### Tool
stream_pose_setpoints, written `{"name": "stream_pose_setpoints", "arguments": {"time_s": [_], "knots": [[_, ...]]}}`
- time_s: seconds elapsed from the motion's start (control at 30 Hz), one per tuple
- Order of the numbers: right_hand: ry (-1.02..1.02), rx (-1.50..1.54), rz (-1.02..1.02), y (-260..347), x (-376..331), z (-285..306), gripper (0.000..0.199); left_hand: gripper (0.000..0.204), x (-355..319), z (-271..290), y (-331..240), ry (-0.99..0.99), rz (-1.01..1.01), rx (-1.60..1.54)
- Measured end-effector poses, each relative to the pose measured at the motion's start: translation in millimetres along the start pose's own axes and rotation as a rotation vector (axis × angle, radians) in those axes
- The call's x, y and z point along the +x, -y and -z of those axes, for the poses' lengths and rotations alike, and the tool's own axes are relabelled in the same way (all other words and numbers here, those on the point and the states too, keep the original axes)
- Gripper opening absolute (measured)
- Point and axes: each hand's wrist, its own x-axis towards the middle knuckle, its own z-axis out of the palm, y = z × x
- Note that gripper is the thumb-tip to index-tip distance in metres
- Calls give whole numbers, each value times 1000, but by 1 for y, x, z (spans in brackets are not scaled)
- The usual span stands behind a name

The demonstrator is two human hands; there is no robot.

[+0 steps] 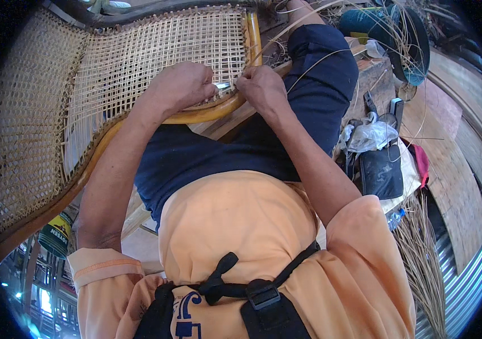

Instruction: Weaving and repairing the rattan seat of a chair.

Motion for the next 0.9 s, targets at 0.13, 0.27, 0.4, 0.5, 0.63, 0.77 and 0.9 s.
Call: {"name": "stream_pose_setpoints", "arguments": {"time_s": [0.13,0.27,0.4,0.5,0.63,0.77,0.9], "knots": [[58,91,28,-10,5,1,28,25,1,1,-2,23,-16,13],[110,47,39,-5,6,7,28,25,-5,8,-5,51,58,-27],[60,-5,-11,2,3,6,28,27,-2,6,-5,69,70,-24],[56,-6,-44,3,3,7,28,26,-1,9,-6,113,74,-60],[36,14,63,-4,6,3,30,25,-1,8,-9,76,66,13],[148,277,137,-21,2,9,23,23,3,5,-12,37,48,26],[189,300,125,-24,11,7,19,25,1,-1,-7,-27,-4,20]]}}
